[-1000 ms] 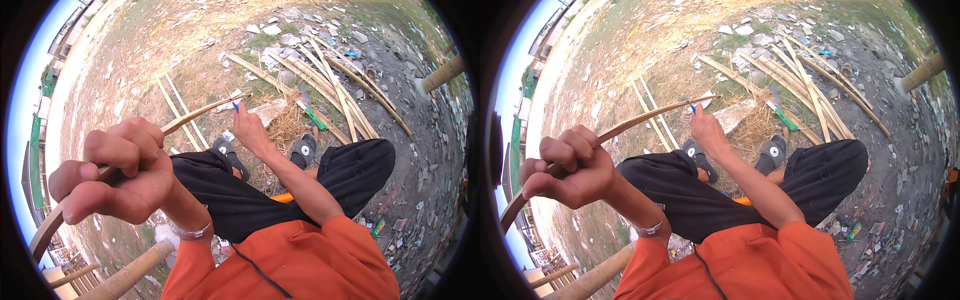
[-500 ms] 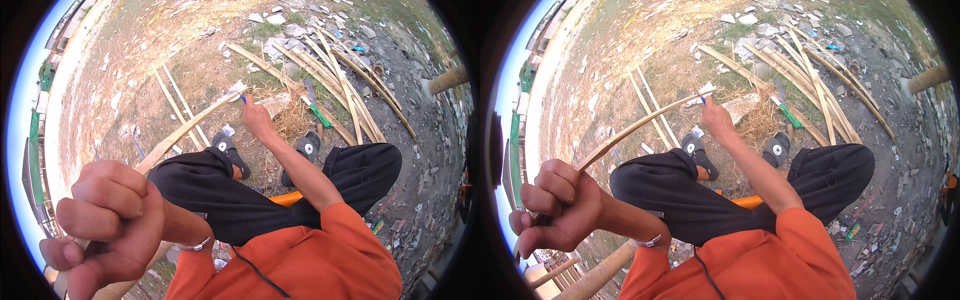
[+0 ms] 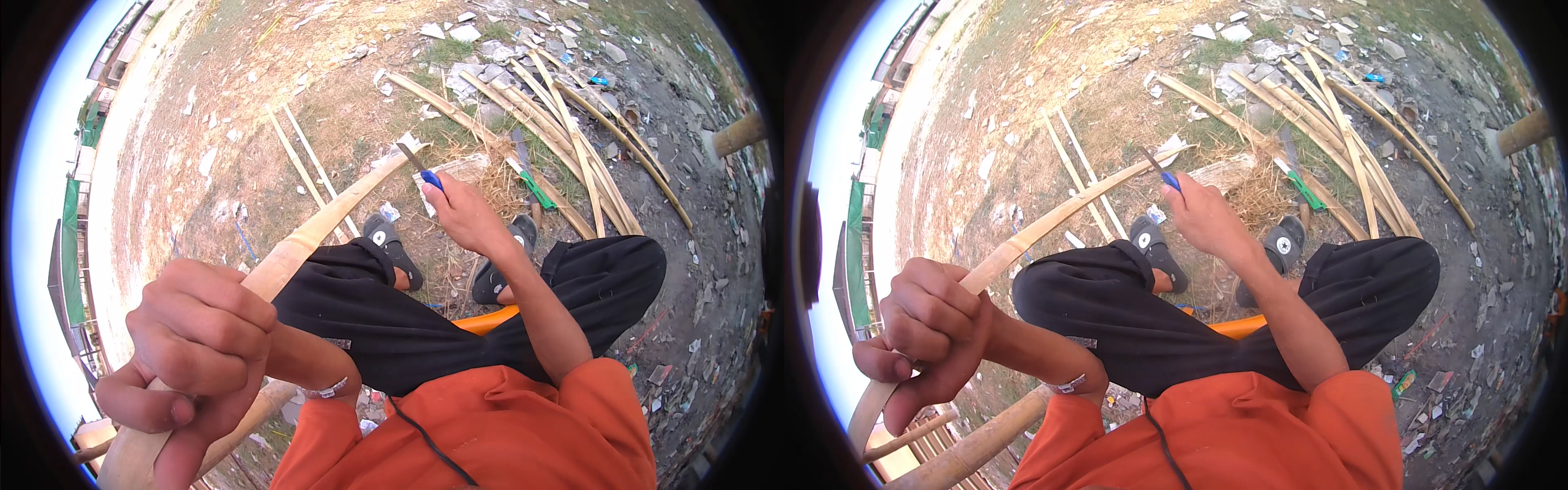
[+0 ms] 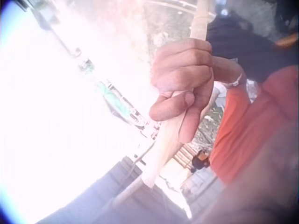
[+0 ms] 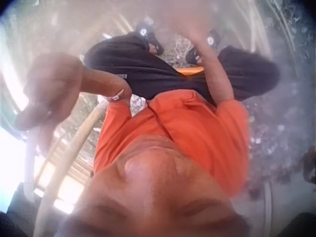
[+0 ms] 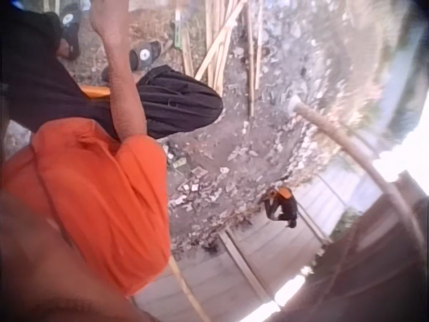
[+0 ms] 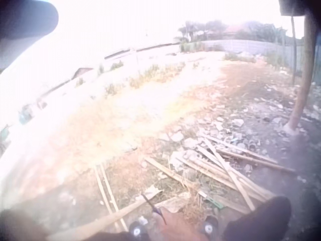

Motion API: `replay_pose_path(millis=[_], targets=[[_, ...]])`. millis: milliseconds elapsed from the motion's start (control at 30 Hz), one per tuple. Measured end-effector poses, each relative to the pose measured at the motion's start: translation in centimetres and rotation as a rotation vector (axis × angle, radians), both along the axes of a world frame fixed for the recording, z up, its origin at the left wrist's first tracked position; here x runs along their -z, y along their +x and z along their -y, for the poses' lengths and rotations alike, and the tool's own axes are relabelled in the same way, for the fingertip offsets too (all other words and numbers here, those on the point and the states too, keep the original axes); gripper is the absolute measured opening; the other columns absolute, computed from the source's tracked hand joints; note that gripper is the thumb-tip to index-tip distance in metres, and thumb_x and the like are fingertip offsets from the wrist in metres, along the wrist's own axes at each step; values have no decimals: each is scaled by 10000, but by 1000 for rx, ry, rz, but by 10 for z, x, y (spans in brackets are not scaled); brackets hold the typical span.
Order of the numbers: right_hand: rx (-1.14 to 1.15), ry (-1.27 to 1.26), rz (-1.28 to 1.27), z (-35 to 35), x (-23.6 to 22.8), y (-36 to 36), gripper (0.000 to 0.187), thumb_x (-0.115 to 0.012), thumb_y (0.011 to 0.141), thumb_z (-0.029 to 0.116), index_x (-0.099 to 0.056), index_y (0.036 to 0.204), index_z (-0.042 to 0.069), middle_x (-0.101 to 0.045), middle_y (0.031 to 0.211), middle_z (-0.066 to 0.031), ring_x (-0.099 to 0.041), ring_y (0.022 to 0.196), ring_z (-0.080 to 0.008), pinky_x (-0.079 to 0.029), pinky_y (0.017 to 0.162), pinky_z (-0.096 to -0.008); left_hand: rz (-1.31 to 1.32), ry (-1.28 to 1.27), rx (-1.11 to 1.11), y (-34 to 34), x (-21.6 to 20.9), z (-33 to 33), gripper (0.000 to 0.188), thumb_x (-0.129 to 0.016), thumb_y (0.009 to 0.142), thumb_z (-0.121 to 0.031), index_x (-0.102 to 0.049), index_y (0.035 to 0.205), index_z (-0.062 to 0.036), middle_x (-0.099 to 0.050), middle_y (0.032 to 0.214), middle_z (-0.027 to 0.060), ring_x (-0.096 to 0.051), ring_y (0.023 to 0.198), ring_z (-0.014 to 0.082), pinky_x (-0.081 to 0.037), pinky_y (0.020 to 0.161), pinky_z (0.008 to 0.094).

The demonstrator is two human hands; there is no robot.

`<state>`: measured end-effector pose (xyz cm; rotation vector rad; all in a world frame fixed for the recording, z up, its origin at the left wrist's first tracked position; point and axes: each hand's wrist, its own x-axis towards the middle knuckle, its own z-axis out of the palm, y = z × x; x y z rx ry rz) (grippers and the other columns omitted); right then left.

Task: The person holds a thin bamboo strip in their left hand and uses a blue utility knife in their right hand to shave and sharpen the tip. The person repeatedly rotates the strip to work on different sides, creating a pointed end.

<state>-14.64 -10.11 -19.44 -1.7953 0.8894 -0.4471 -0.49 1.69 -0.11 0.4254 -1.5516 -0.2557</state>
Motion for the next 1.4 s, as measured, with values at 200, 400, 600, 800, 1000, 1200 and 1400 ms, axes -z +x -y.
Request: replay_pose_path(millis=[200,400,600,800,1000,1200,1400], targets=[[13,-181,368,-83,-102,-8,117,-515,880,81,-457,932,-6,-502,553,-184,-547,530,-383,-386,475,-437,28,-17,85,-4,-2,4,446,-504,859,-529,-423,826,-92,-336,463,-23,-277,298,60,-210,278,204],[51,-258,199,-91,-84,3,110,-490,884,97,-428,906,10,-540,542,-192,-568,532,-399,-430,461,-480,30,-35,69,-9,-1,5,437,-449,885,-522,-411,842,-89,-293,460,-21,-261,294,63,-229,268,206],[116,-284,99,-89,-63,8,114,-488,887,105,-432,901,6,-534,544,-212,-564,529,-404,-429,460,-479,14,-39,61,-8,0,3,430,-438,891,-517,-415,846,-90,-291,467,-18,-254,295,62,-228,266,206],[119,-258,179,-92,-61,14,125,-471,886,129,-419,903,16,-544,550,-227,-573,538,-412,-443,467,-485,32,-24,46,-11,3,3,446,-424,887,-534,-441,879,-88,-296,483,-16,-248,309,60,-191,273,207],[139,-261,63,-73,-48,23,121,-453,883,124,-415,911,12,-542,548,-236,-567,562,-449,-450,513,-519,56,-31,25,0,0,6,466,-387,896,-547,-445,908,-84,-280,492,-14,-217,319,63,-176,285,211],[199,-253,-103,-47,24,28,130,-437,886,128,-412,917,4,-542,550,-239,-566,559,-452,-446,540,-535,75,-17,32,-12,0,4,482,-359,898,-562,-449,922,-90,-277,498,-17,-204,324,65,-172,292,221],[221,-173,-76,-46,28,33,165,-430,898,158,-425,941,-1,-539,572,-263,-576,621,-449,-449,577,-526,40,-5,13,-7,1,8,467,-379,898,-555,-466,897,-97,-268,502,-27,-222,341,61,-172,312,218]])
